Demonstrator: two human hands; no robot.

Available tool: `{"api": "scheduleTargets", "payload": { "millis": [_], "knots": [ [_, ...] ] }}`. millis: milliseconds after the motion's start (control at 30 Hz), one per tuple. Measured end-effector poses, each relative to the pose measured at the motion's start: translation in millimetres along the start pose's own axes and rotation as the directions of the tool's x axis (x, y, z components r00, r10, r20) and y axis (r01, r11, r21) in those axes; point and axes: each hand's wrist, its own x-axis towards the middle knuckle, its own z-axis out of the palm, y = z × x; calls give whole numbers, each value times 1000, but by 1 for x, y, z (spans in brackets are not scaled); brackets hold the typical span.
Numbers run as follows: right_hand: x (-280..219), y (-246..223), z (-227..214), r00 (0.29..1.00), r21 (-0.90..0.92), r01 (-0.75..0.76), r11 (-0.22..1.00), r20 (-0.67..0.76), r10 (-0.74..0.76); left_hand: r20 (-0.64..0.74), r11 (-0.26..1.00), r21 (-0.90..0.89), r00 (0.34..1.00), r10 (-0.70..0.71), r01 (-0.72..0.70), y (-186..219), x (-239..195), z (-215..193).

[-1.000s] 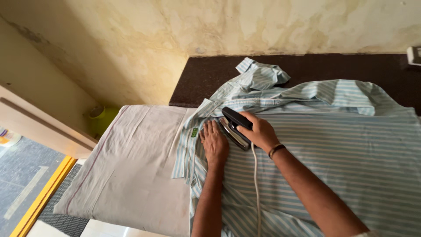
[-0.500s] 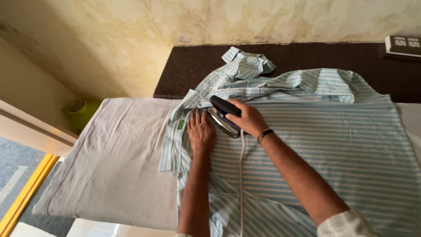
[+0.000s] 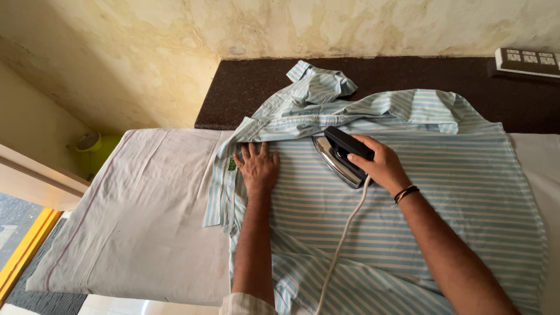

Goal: The person irons a striped shirt on an ironing board with an iron. They move the iron over the fabric and flatten the shirt by hand.

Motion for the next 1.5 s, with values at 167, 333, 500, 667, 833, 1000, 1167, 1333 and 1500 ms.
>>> {"api": "scheduleTargets", "payload": {
  "millis": [167, 333, 500, 667, 833, 1000, 1167, 1333, 1500],
  "knots": [
    [3, -6, 9, 996, 55, 10, 998, 90, -15, 24, 961, 82, 964, 264, -265, 4, 0, 4],
    [11, -15, 34, 990, 45, 110, 993, 81, -113, 53, 918, -130, 922, 384, -375, 0, 4, 10],
    [17, -22, 36, 994, 38, 104, 994, 15, -105, 86, 930, -86, 927, 365, -358, 1, 8, 6],
    [-6, -15, 17, 998, -27, 47, 999, 39, -46, 127, 970, 37, 964, 233, -239, 6, 6, 1],
    [-25, 4, -5, 995, -30, 82, 996, -51, -84, 129, 969, 64, 965, 230, -240, 5, 5, 1],
    [-18, 1, -4, 985, -28, 87, 996, -146, -90, 171, 979, 72, 969, 178, -192, 17, 7, 6],
    [-40, -3, -8, 995, -101, 3, 995, -94, -12, 150, 930, 338, 984, 98, -145, 55, -3, 47],
    [-88, -4, -20, 989, -110, 47, 993, -134, -62, 221, 960, 66, 942, 253, -273, 94, -48, 37],
    [-75, -1, -19, 974, -143, 41, 989, -216, -72, 215, 949, -29, 925, 312, -314, 98, -52, 21]
  ]
}}
